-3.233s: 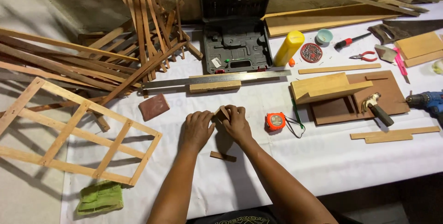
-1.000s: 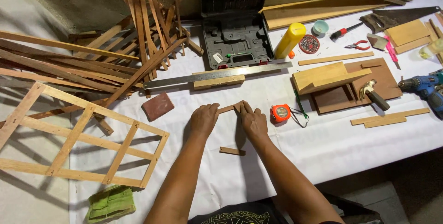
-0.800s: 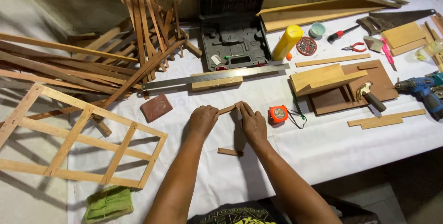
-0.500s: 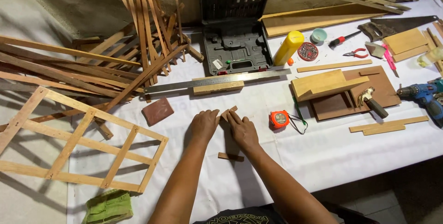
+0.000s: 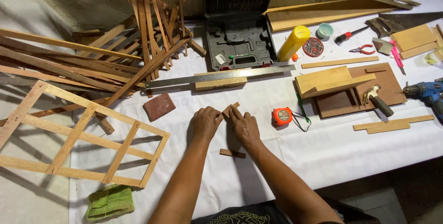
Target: Assembling a wooden frame or structure using tools such as a hammer, drill, and hand plane.
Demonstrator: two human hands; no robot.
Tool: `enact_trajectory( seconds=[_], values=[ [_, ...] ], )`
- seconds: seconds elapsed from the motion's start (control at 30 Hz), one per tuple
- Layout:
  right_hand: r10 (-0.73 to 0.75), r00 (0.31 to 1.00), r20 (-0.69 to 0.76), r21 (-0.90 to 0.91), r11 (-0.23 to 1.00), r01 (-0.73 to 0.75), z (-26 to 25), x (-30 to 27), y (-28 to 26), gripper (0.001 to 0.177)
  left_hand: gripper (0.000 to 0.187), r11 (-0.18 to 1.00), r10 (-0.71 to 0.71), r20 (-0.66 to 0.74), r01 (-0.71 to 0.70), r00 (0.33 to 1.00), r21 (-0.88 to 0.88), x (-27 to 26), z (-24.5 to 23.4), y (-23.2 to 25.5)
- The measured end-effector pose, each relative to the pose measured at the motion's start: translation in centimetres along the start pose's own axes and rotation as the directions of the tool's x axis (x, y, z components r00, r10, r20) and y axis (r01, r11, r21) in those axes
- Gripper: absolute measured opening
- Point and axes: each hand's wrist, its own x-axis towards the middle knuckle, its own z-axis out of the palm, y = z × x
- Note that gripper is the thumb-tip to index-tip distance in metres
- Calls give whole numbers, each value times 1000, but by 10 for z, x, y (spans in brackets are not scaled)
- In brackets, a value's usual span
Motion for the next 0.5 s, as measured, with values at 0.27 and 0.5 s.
enact_trajectory(
  seconds=[0.27,0.5],
  values=[
    [64,998,-21,-27,998,-65,10,6,-8,54,16,999,-54,31,54,998,3,1,0,0],
    [52,992,112,-80,996,-43,-47,8,-1,58,17,995,-95,83,96,992,-5,2,-3,3]
  ],
)
